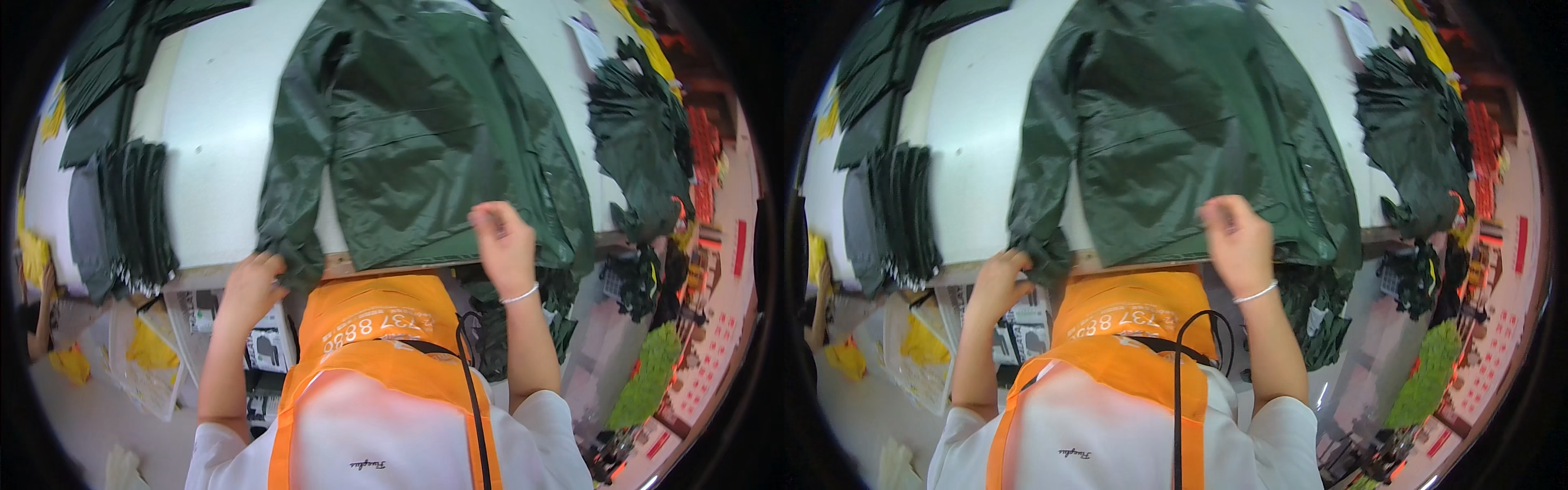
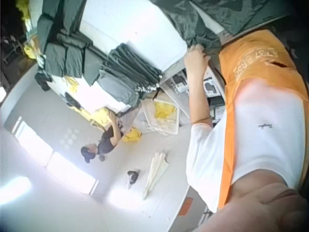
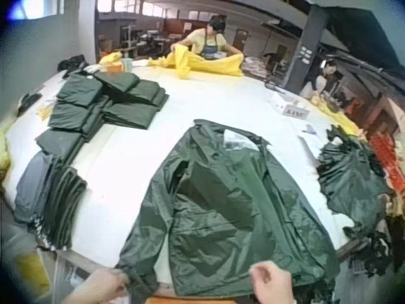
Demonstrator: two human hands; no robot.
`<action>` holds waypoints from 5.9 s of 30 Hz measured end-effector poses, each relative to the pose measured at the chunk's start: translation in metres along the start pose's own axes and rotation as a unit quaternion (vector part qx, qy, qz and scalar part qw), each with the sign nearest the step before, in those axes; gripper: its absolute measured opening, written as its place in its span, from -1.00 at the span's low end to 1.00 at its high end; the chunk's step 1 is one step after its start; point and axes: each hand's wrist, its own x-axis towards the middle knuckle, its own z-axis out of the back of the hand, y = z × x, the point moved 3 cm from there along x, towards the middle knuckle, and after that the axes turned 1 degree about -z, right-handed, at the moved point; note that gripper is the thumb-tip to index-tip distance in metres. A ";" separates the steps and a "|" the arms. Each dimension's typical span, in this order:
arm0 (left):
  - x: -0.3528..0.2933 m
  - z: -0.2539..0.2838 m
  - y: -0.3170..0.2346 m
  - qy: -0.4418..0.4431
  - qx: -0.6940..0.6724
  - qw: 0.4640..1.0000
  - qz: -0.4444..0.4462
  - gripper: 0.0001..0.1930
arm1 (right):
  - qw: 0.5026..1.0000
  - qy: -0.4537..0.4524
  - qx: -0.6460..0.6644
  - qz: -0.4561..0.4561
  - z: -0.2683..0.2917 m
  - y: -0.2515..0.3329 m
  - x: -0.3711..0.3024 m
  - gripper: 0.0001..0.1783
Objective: The person folds a green jacket on a white table. They smooth the fabric, fold the sleeves and body, then place the folded jacket into a clear plastic bag.
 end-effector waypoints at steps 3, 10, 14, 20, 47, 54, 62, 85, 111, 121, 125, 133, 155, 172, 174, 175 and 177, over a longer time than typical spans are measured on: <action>0.008 0.003 -0.004 -0.016 0.053 0.989 0.134 -0.60 | 0.977 -0.167 -0.111 -0.078 0.100 -0.094 0.012 -0.71; 0.112 -0.083 -0.191 -0.017 0.037 0.988 -0.146 -0.36 | 0.955 -0.112 -0.272 -0.028 0.195 -0.267 0.042 -0.64; 0.195 -0.162 -0.247 -0.106 0.081 0.987 -0.091 -0.18 | 0.936 0.016 -0.352 -0.012 0.114 -0.294 0.094 -0.45; 0.219 -0.182 -0.220 -0.071 0.198 0.977 -0.009 -0.10 | 0.967 -0.007 -0.251 -0.034 0.138 -0.361 0.206 -0.45; 0.274 -0.099 -0.347 -0.116 -0.130 0.976 -0.128 -0.12 | 0.987 -0.021 0.151 0.052 0.334 -0.296 0.162 -0.61; 0.371 -0.074 -0.469 -0.007 -0.413 0.879 -0.236 -0.31 | 0.922 0.127 0.364 -0.026 0.301 -0.239 0.158 -0.67; 0.373 -0.094 -0.485 0.024 -0.646 0.763 -0.010 -0.70 | 0.943 -0.262 -0.105 0.176 0.311 -0.193 0.144 -0.64; 0.381 -0.095 -0.486 0.084 -0.688 0.720 -0.030 -0.85 | 0.969 -0.174 -0.072 0.159 0.293 -0.185 0.160 -0.81; 0.223 -0.217 -0.337 -0.003 -0.490 0.869 0.068 -0.86 | 0.919 -0.175 0.306 -0.179 0.334 -0.365 0.189 -0.74; 0.202 -0.141 -0.369 -0.150 -0.400 0.872 -0.239 -0.78 | 0.968 -0.200 0.149 0.020 0.302 -0.321 0.170 -0.51; 0.196 -0.143 -0.367 -0.166 -0.384 0.876 -0.241 -0.73 | 0.986 -0.006 0.157 -0.062 0.256 -0.329 0.103 -0.69; 0.204 -0.128 -0.377 -0.166 -0.402 0.857 -0.277 -0.72 | 0.871 0.041 0.484 -0.072 0.152 -0.320 0.042 -0.41; 0.220 -0.092 -0.421 -0.263 -0.234 0.844 -0.405 -0.73 | 0.918 0.133 0.369 0.056 0.255 -0.165 0.063 -0.66; 0.227 -0.082 -0.414 -0.320 -0.210 0.837 -0.392 -0.66 | 0.972 0.105 0.162 0.131 0.230 -0.147 0.066 -0.89; 0.226 -0.080 -0.414 -0.315 -0.204 0.839 -0.394 -0.65 | 0.974 0.095 0.175 0.106 0.229 -0.148 0.067 -0.90; 0.225 -0.079 -0.414 -0.311 -0.204 0.838 -0.399 -0.64 | 0.970 0.097 0.210 0.069 0.225 -0.159 0.067 -0.92; 0.224 -0.079 -0.411 -0.320 -0.211 0.834 -0.398 -0.62 | 0.958 0.093 0.271 0.027 0.224 -0.161 0.069 -0.93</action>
